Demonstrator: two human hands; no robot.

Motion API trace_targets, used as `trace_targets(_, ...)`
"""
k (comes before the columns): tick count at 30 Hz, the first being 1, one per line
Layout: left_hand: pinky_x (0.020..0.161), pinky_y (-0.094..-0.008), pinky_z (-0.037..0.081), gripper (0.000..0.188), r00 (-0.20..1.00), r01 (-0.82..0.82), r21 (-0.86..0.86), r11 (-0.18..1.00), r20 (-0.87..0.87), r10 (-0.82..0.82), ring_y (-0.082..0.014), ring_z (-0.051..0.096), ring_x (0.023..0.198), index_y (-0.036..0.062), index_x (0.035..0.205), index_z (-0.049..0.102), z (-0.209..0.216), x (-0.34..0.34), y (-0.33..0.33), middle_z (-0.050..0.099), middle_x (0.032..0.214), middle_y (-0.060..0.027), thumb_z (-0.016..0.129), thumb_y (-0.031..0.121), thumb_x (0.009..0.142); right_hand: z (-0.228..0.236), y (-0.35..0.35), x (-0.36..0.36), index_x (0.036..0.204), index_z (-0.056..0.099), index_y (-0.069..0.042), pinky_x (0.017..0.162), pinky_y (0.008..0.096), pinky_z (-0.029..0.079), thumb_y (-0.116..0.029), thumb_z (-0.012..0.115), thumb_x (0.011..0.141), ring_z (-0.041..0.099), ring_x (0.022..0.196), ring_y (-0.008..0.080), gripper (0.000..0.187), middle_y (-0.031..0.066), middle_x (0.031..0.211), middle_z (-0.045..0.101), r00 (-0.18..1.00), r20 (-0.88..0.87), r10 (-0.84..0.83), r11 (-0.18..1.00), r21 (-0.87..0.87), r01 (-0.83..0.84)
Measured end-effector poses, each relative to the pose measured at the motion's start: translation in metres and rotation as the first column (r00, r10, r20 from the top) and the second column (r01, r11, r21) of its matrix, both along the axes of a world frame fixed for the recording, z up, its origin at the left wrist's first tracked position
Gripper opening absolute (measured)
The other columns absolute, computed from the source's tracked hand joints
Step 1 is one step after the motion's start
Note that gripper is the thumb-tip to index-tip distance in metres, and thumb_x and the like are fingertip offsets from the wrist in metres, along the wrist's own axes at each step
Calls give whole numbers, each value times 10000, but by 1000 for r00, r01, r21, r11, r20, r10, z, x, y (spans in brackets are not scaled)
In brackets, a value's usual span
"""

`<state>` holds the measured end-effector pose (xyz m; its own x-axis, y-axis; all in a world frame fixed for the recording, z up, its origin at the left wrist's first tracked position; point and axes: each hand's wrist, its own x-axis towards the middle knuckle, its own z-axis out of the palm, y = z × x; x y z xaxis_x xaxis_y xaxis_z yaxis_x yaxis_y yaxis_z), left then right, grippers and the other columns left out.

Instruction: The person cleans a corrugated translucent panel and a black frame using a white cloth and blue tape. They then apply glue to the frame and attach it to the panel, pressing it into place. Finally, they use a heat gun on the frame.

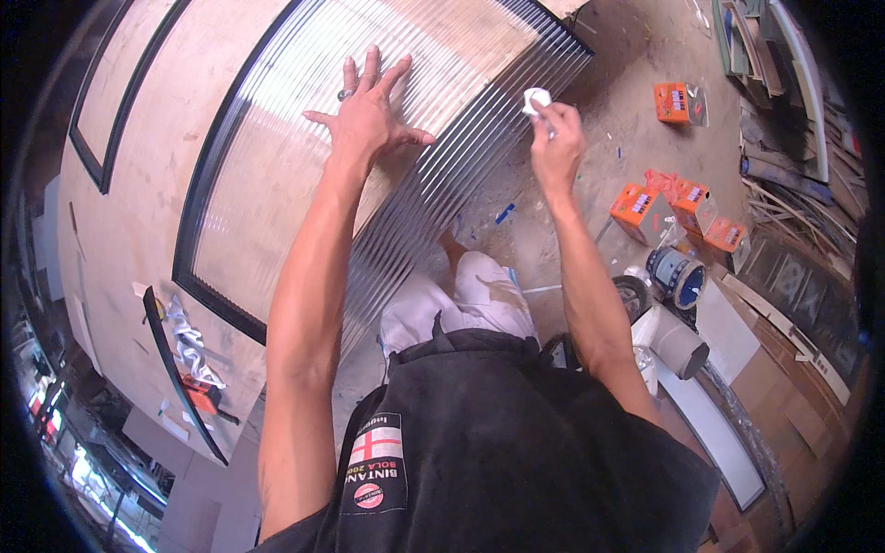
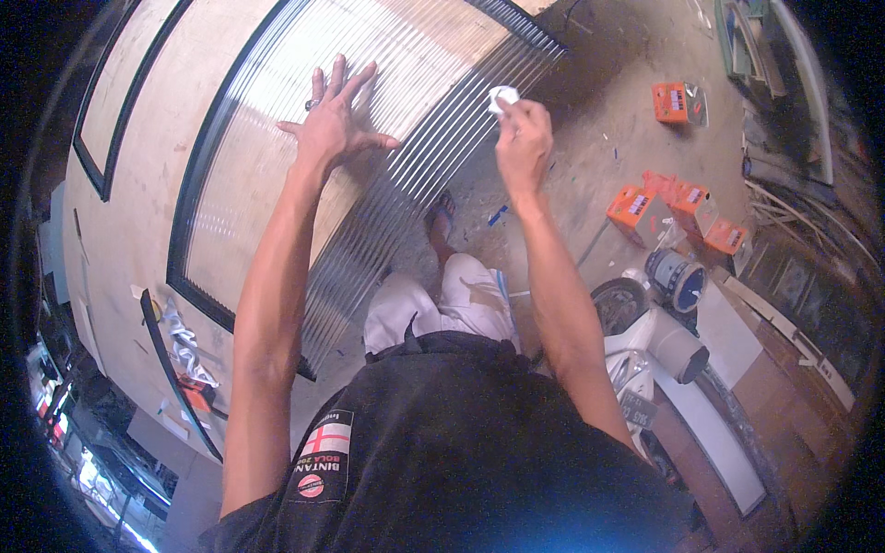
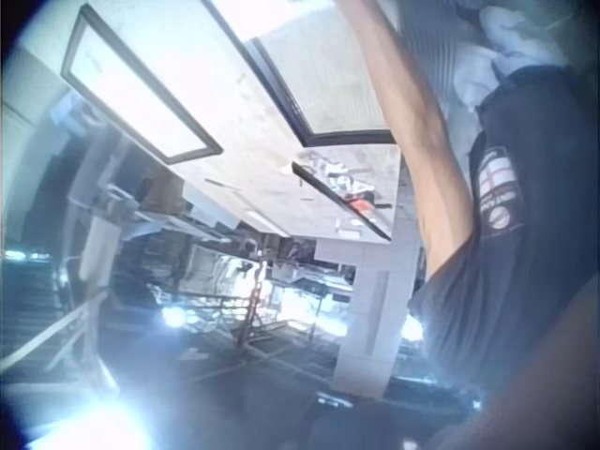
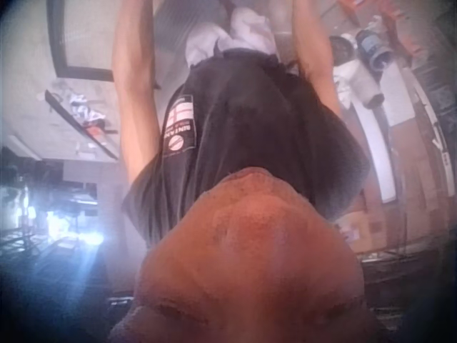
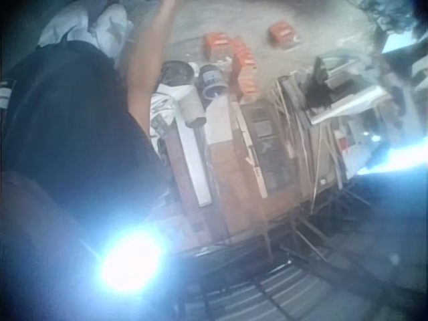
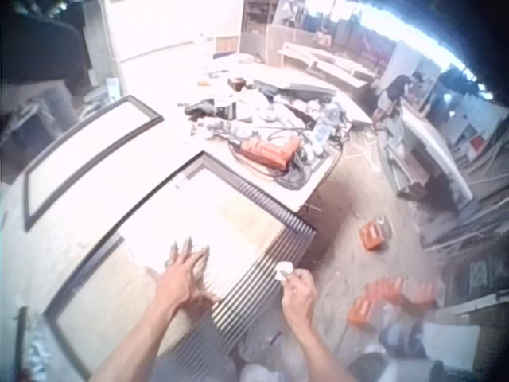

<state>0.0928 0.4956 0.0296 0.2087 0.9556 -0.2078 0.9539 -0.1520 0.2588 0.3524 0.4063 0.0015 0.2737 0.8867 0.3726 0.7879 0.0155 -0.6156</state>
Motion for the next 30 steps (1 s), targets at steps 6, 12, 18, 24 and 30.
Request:
trace_targets(6,1022,-901,101,1261,1000,4,18,1000,4,-4,-288,121,1530,507,1480,343,-5,-2,-2,173,1653,63,874,682,350,-7,-144,-127,922,740,-25,762,397,507,32,639,795,624,868,291,172,140,934,642,950,-210,230,964,-87,-252)
trace_targets(12,1036,-894,105,1271,1000,-15,-25,1000,-17,15,-289,122,1529,512,1480,336,3,2,1,172,1652,67,857,708,337,-1,-186,-134,1007,722,-6,805,366,508,37,649,822,627,914,264,203,117,908,641,821,-524,229,937,-109,-331)
trace_targets(18,1052,-883,107,1290,999,-2,-15,1000,-36,2,-301,132,1526,511,1481,335,-2,0,2,185,1649,60,841,719,313,-59,-78,-10,1292,543,18,936,306,481,-101,517,1024,620,1069,188,295,94,1195,638,-274,-920,-281,950,-307,56)
trace_targets(24,1047,-883,101,1315,997,6,-29,1000,-80,-8,-311,129,1526,494,1486,340,3,5,2,174,1652,49,791,758,279,-91,24,32,1267,569,-2,961,372,517,-138,523,1013,642,1083,252,293,118,1188,667,-536,-827,-172,981,-192,-18)
trace_targets(30,1038,-886,105,1360,997,-16,-54,998,-82,12,-328,133,1524,475,1483,362,3,5,2,170,1655,27,735,818,220,-76,65,50,1240,594,0,951,403,545,-162,484,1024,646,1102,294,292,150,1211,666,-731,-682,-18,995,62,-83)
